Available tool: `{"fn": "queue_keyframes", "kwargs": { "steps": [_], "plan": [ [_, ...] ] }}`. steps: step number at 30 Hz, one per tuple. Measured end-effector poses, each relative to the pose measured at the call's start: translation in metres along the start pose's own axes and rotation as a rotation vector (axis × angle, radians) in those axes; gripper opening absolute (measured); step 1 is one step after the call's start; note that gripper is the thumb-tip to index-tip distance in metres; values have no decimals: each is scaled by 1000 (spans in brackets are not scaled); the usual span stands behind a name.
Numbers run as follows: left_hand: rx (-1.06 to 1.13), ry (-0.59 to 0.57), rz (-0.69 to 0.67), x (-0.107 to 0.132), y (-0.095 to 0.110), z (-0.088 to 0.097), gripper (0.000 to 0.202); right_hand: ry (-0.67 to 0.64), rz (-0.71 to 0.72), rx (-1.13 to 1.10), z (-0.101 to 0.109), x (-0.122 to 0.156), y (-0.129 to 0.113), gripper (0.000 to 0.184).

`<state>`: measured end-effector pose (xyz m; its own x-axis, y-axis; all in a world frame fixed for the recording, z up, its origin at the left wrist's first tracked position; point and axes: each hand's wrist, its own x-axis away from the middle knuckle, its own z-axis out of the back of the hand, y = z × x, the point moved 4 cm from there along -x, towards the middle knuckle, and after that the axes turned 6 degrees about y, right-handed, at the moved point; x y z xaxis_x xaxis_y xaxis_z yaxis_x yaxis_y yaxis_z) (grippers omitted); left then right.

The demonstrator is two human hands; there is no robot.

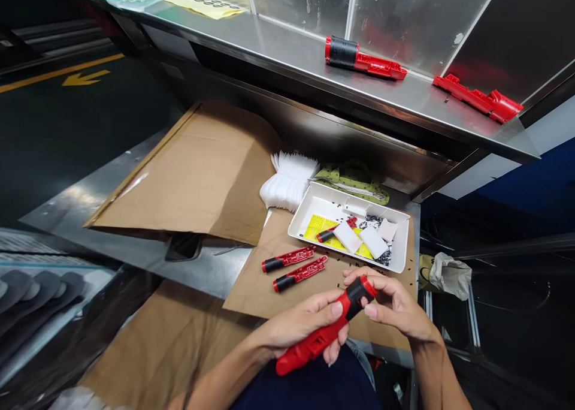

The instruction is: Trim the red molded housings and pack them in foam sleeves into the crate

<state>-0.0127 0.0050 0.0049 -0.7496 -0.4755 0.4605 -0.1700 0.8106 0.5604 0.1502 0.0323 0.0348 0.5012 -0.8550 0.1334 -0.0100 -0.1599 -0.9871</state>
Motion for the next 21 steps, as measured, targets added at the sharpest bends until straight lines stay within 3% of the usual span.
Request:
{"fn": "queue_keyframes", "kwargs": {
  "steps": [2, 4, 8, 12, 14, 18, 21],
  "plan": [
    [36, -10, 23, 0, -1, 2, 64, -58, 0, -59, 3, 2, 0, 29],
    [60, 5, 45, 0, -3, 5, 66, -34, -10, -73, 8, 4, 2, 35],
    [66, 57, 52, -2, -7, 11, 70, 216, -47, 27, 16, 5, 4, 31],
    [29, 51, 26, -5, -12, 12, 66, 394, -12, 207, 8, 2, 0, 36],
    [-93, 81, -11, -9, -14, 14, 62, 454, 12, 299, 2, -1, 4, 36],
    [-612, 292, -115, -14, -19, 40, 64, 574, -59, 537, -2, -5, 43, 47],
    [-1057, 688, -253, -12, -16, 82, 49, 650, -180, 692, 1, -7, 93, 61]
  ]
}}
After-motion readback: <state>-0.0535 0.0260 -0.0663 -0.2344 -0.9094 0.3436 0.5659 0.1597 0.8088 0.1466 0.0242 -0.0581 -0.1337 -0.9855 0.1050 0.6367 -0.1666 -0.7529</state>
